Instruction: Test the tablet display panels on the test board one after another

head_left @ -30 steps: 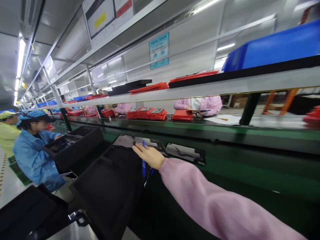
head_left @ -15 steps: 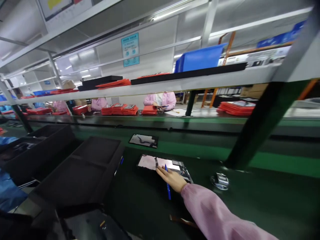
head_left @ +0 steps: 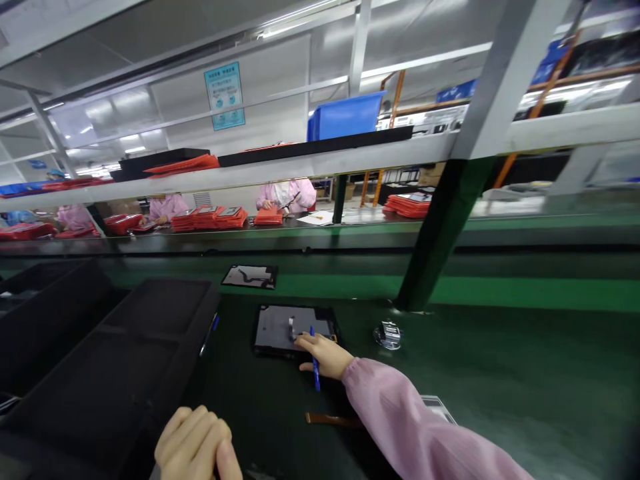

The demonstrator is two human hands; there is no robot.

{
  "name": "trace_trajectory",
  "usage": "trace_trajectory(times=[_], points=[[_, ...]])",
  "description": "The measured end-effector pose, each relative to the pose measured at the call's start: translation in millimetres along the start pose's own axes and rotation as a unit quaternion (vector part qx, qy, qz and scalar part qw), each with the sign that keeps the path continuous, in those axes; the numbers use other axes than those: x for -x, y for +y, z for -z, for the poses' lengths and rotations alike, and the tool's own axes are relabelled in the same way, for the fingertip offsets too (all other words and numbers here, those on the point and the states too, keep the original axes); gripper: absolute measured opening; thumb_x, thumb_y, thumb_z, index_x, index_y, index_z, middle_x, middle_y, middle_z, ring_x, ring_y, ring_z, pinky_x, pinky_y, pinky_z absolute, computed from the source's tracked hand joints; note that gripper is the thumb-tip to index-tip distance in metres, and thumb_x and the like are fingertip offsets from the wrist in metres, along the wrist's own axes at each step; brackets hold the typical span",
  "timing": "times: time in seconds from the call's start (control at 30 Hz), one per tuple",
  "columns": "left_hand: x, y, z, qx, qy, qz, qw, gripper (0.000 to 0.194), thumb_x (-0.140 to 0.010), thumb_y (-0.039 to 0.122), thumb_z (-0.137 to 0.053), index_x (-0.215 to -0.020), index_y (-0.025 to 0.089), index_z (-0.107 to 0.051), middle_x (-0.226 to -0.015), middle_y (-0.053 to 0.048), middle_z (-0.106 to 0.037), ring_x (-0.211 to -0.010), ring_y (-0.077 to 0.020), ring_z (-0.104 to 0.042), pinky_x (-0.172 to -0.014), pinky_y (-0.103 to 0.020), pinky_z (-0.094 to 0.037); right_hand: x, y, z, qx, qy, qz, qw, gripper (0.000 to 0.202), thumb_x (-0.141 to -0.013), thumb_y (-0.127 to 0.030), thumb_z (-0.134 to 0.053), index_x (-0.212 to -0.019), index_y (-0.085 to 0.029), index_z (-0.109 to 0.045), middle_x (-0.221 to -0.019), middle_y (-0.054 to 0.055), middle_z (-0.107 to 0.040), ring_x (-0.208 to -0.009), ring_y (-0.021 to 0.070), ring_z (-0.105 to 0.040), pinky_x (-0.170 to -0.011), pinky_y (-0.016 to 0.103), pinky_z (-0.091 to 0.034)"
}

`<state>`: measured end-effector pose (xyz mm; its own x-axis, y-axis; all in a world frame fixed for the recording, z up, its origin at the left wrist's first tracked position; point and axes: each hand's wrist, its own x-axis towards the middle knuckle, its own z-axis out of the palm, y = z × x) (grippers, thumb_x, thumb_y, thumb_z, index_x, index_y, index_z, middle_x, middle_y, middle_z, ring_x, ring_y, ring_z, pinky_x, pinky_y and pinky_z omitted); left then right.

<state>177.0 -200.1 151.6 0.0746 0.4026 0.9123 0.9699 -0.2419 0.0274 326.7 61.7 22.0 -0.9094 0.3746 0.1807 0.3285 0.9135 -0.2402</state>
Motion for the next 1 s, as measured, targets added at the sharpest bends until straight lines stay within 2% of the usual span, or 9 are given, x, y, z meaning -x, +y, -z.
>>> trace_trajectory(times=[0.13, 0.23, 0.3, 0.37, 0.47, 0.57, 0.7, 0.83, 1.0], points=[[-1.0, -14.0, -15.9, -0.038, -0.075, -0.022, 0.996, 0.028, -0.08, 0.004, -0.044, -0.056, 0.02, -0.044, -0.045, 0.004, -0.044, -0.041, -0.0116, -0.04, -0.048, -0.029, -0.028, 59.9, -26.5, 13.0, -0.031, -0.006, 0.005, 0.999, 0.051, -0.072, -0.018, -0.061, -0.123, -0.016, -0.057, -0.122, 0.013, -0.064, -0.106, 0.0229, -0.065, -0.094, 0.035, -0.049], [-1.9, -21.2, -31.2, -0.062, -0.101, -0.024, 0.993, 0.036, -0.083, 0.006, -0.042, -0.05, 0.02, -0.042, -0.042, 0.004, -0.043, -0.039, -0.0106, -0.04, -0.047, -0.028, -0.028, 106.6, -36.1, 8.8, -0.009, -0.04, 0.029, 0.999, 0.069, -0.056, -0.013, -0.061, -0.124, -0.021, -0.058, -0.128, 0.011, -0.062, -0.111, 0.0292, -0.063, -0.099, 0.046, -0.045], [0.1, -25.8, -43.2, -0.069, -0.117, -0.01, 0.991, 0.042, -0.086, 0.007, -0.04, -0.046, 0.02, -0.04, -0.04, 0.004, -0.042, -0.037, -0.0098, -0.04, -0.047, -0.028, -0.028, 126.9, -35.3, -1.7, 0.033, -0.024, 0.023, 0.999, 0.068, -0.059, -0.009, -0.058, -0.126, -0.023, -0.058, -0.127, 0.011, -0.063, -0.108, 0.0311, -0.064, -0.098, 0.051, -0.046], [4.9, -31.2, -56.3, -0.076, -0.134, 0.012, 0.988, 0.047, -0.089, 0.009, -0.039, -0.043, 0.02, -0.04, -0.039, 0.003, -0.043, -0.035, -0.0095, -0.04, -0.046, -0.028, -0.029, 138.3, -30.2, -14.9, 0.052, 0.048, 0.004, 0.998, 0.06, -0.07, -0.005, -0.05, -0.127, -0.023, -0.058, -0.12, 0.011, -0.068, -0.099, 0.0267, -0.068, -0.092, 0.047, -0.05], [13.8, -39.1, -79.4, -0.111, -0.2, 0.073, 0.971, 0.051, -0.091, 0.017, -0.037, -0.04, 0.02, -0.044, -0.037, 0.0, -0.048, -0.035, -0.0119, -0.046, -0.046, -0.029, -0.028, 146.7, -20.2, -33.2, -0.001, 0.219, -0.048, 0.975, 0.054, -0.085, -0.003, -0.035, -0.132, -0.022, -0.053, -0.111, 0.01, -0.07, -0.094, 0.02, -0.069, -0.082, 0.034, -0.057], [18.4, -40.9, -108.9, -0.151, -0.347, 0.176, 0.909, 0.052, -0.094, 0.025, -0.035, -0.048, 0.018, -0.058, -0.05, -0.007, -0.064, -0.051, -0.0192, -0.062, -0.05, -0.031, -0.031, 152.7, -14.7, -43.2, -0.089, 0.327, -0.105, 0.935, 0.046, -0.093, -0.012, -0.034, -0.135, -0.023, -0.049, -0.111, 0.01, -0.069, -0.1, 0.0189, -0.068, -0.082, 0.028, -0.058], [20.3, -29.9, -153.6, -0.144, -0.47, 0.238, 0.838, 0.048, -0.096, 0.028, -0.032, -0.071, 0.015, -0.072, -0.076, -0.013, -0.074, -0.075, -0.0253, -0.071, -0.059, -0.031, -0.038, 157.2, -17.4, -40.7, -0.159, 0.364, -0.133, 0.908, 0.04, -0.097, -0.02, -0.036, -0.134, -0.025, -0.05, -0.105, 0.009, -0.069, -0.095, 0.0187, -0.07, -0.083, 0.028, -0.058], [27.9, -16.4, -189.6, -0.124, -0.505, 0.242, 0.819, 0.041, -0.093, 0.028, -0.039, -0.079, 0.012, -0.074, -0.083, -0.015, -0.075, -0.08, -0.0266, -0.071, -0.062, -0.031, -0.042, 154.4, -23.5, -33.0, -0.17, 0.366, -0.127, 0.906, 0.041, -0.097, -0.02, -0.037, -0.136, -0.028, -0.049, -0.102, 0.007, -0.068, -0.093, 0.0175, -0.07, -0.08, 0.025, -0.058], [34.6, -12.3, -212.2, -0.101, -0.517, 0.258, 0.81, 0.045, -0.094, 0.027, -0.035, -0.085, 0.01, -0.075, -0.088, -0.018, -0.075, -0.085, -0.0268, -0.071, -0.069, -0.032, -0.045, 140.8, -36.0, -36.1, -0.103, 0.344, -0.087, 0.929, 0.041, -0.093, -0.014, -0.038, -0.129, -0.025, -0.055, -0.105, 0.01, -0.067, -0.092, 0.0192, -0.069, -0.076, 0.028, -0.059]])
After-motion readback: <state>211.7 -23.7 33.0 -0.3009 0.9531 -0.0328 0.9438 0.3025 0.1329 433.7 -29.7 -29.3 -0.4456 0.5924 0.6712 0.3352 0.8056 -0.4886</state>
